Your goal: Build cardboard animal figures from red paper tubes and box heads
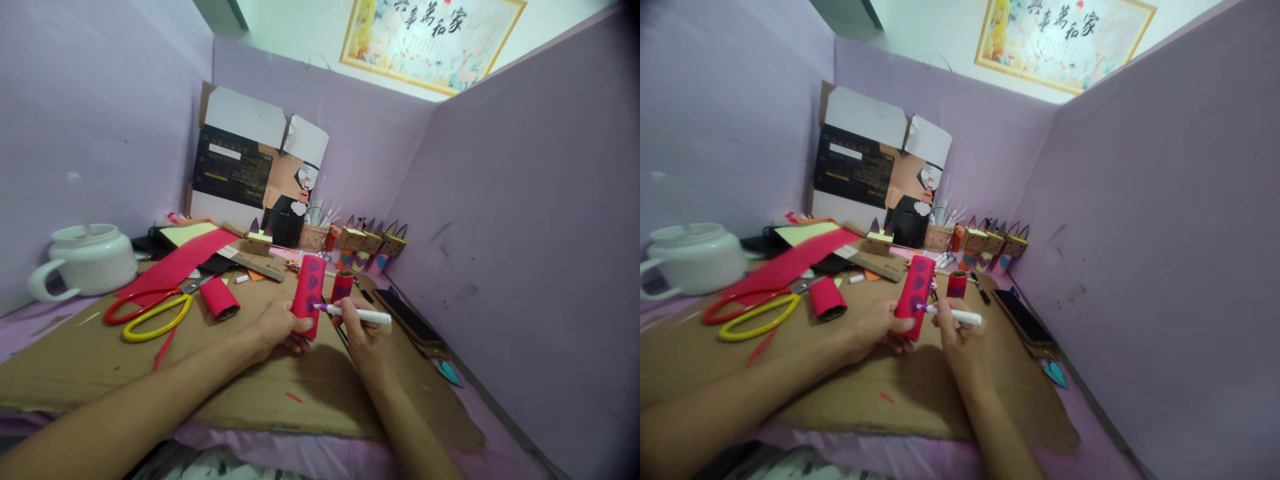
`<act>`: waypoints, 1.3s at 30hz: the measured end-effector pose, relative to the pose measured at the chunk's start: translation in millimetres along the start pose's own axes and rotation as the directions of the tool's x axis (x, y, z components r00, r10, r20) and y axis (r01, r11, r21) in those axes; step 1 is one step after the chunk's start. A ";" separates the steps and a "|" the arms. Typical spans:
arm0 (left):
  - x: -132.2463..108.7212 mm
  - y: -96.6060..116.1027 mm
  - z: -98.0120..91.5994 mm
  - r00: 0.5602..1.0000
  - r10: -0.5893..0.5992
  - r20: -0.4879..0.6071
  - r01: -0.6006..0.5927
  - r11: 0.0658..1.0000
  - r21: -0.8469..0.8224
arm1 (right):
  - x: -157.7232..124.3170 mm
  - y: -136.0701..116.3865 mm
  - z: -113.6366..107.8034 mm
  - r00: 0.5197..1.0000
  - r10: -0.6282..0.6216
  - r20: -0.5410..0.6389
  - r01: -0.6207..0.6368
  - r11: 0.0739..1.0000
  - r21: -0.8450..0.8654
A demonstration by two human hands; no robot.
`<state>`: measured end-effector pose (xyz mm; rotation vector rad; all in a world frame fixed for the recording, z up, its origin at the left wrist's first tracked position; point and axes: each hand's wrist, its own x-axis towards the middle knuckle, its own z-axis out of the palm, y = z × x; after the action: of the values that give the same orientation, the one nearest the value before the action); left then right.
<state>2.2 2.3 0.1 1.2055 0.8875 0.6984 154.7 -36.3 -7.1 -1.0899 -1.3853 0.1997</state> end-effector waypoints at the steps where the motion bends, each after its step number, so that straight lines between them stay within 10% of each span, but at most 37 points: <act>1: 0.0 0.2 0.0 1.000 0.000 -0.001 0.000 1.000 0.000 | 0.0 0.1 0.2 1.000 -0.003 -0.005 0.003 1.000 -0.003; 10: 0.5 -0.9 -1.5 1.000 0.013 0.004 -0.013 1.000 -0.009 | -0.8 -3.9 -0.5 1.000 0.006 0.021 -0.006 1.000 0.012; 18: -3.8 -0.5 -2.3 0.998 0.051 0.030 -0.050 0.998 -0.035 | 9.0 -4.4 0.2 0.964 0.170 -0.205 -0.102 0.947 0.306; 25: -9.0 -2.4 -5.6 0.970 0.139 0.197 -0.116 0.986 -0.122 | 18.6 2.1 3.7 0.895 0.445 0.040 -0.357 0.659 0.662; 32: -12.1 -8.4 -5.9 0.892 0.192 0.409 -0.120 0.974 -0.194 | 12.8 -14.8 3.9 0.837 0.284 0.468 -0.546 0.372 0.751; 39: -14.9 -10.4 -2.9 0.873 0.143 0.466 -0.067 0.982 -0.175 | 16.4 -17.4 -3.5 0.848 0.289 0.445 -0.522 0.304 0.797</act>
<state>-7.7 -11.3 -7.3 1.2200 0.3494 0.5090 153.6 -36.0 17.0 -0.4237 -0.8701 1.3620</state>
